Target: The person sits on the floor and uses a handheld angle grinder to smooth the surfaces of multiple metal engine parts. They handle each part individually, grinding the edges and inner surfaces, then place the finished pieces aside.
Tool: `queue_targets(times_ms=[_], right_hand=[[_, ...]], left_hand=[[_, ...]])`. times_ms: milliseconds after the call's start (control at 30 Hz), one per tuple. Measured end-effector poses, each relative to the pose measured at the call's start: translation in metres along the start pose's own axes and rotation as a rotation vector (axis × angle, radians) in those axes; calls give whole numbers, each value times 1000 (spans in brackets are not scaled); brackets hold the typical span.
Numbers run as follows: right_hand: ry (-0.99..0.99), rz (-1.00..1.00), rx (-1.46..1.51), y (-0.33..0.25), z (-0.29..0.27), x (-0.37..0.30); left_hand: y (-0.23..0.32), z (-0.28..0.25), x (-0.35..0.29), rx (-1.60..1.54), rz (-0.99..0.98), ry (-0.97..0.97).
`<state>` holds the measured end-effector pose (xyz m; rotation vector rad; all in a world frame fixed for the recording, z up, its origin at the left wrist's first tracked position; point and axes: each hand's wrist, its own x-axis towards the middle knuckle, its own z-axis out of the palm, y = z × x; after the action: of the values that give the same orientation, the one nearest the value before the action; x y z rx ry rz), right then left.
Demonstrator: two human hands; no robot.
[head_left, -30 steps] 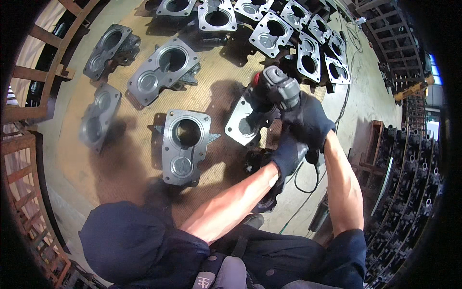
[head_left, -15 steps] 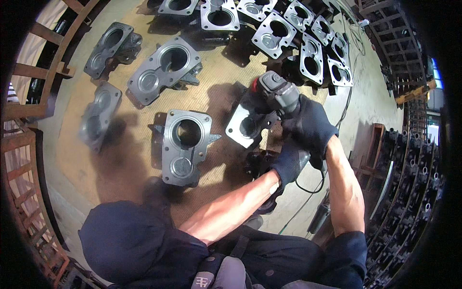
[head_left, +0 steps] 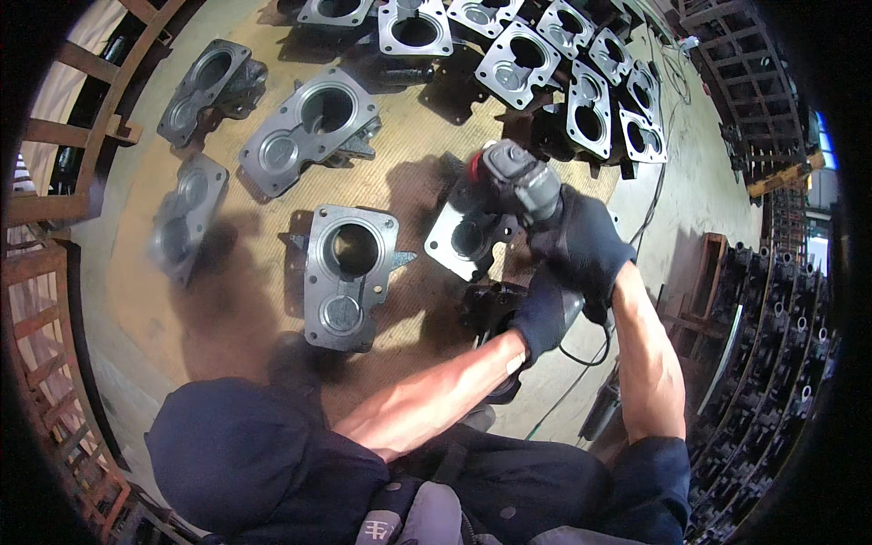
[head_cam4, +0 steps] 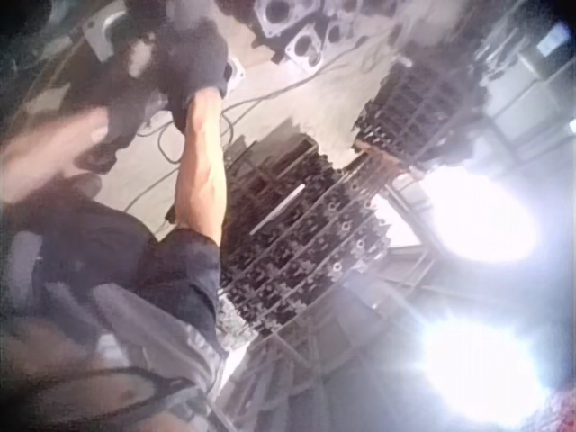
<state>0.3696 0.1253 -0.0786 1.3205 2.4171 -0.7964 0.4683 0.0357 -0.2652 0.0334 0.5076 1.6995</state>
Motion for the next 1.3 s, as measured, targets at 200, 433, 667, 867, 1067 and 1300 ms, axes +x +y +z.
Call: queue_targets(times_ms=[200,433,667,867,1067,1300], right_hand=[[-95,-107,-21,6,24,-37],[-8,-37,46,8,10,-8],[-110,-70,52,12,25,-46],[15,-33,57,15,-13,10],[66,20,128,60,-8,2],[98,16,29,78,4,-42]], left_hand=[[44,40,-73,-121,-189,174],[16,9,-17,-64,-110,63],[27,38,-58,-702,-133,325],[75,53,5,223,-94,29],[84,72,7,639,-258,-135],[-59,17,1,34,-140,-181]])
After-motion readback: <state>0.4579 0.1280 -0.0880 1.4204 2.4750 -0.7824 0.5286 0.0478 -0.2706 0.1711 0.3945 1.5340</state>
